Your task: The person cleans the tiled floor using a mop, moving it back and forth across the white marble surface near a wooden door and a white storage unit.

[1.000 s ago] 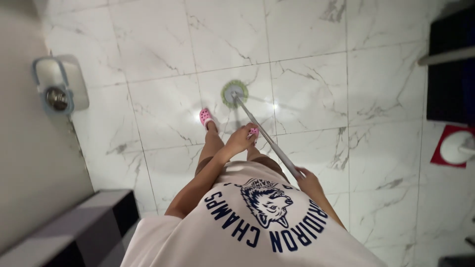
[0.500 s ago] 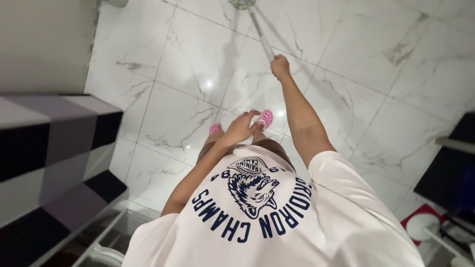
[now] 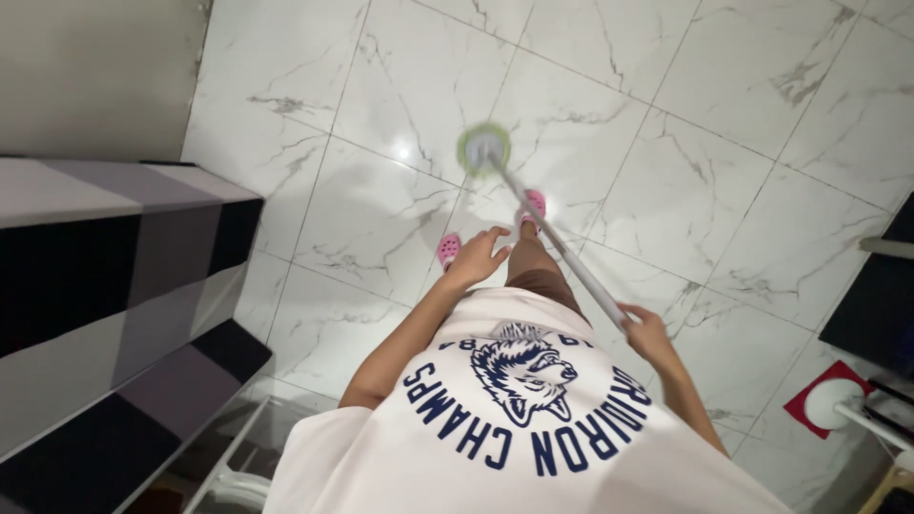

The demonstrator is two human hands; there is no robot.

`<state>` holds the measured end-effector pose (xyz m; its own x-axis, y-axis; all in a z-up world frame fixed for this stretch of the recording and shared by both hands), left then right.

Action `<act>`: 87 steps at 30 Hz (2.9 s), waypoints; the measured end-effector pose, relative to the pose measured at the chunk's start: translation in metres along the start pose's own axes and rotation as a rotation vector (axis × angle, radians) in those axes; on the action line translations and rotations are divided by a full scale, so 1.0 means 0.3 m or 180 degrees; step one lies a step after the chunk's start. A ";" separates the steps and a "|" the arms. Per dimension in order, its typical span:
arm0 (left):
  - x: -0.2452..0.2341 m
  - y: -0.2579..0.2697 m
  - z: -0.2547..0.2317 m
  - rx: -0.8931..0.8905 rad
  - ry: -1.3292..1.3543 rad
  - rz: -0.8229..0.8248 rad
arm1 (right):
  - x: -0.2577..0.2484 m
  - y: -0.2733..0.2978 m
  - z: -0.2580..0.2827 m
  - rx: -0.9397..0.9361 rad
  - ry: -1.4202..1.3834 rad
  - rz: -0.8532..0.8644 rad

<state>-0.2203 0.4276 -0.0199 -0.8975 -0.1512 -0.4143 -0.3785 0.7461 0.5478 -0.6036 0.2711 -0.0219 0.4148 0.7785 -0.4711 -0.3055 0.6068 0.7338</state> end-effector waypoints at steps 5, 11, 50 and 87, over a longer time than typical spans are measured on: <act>-0.016 0.096 0.163 -0.0472 0.0109 -0.0060 | 0.081 0.087 0.199 -0.0219 0.0940 -0.0095; -0.144 0.208 0.175 -0.0327 0.0799 -0.0880 | 0.325 -0.316 0.512 -0.1147 0.1423 -0.0258; -0.109 0.461 0.219 -0.1328 0.1392 -0.1919 | 0.978 -0.750 1.091 -0.2418 0.1838 0.0934; -0.891 0.689 0.870 -0.0772 0.0877 -0.2164 | 1.792 -0.401 1.329 -0.1888 0.0391 0.0911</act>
<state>0.0004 0.7915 0.0146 -0.4617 -0.7051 -0.5382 -0.8773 0.2732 0.3947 -0.0021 0.5526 -0.1682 0.1575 0.9132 -0.3760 -0.8229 0.3318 0.4612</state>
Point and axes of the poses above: each hand's wrist, its own y-axis away from the middle knuckle, its own x-axis out of the palm, z = x × y, the point moved 4 cm from there along -y, towards the middle knuckle, and after that the axes turned 8 degrees about -x, right-handed, at the moved point
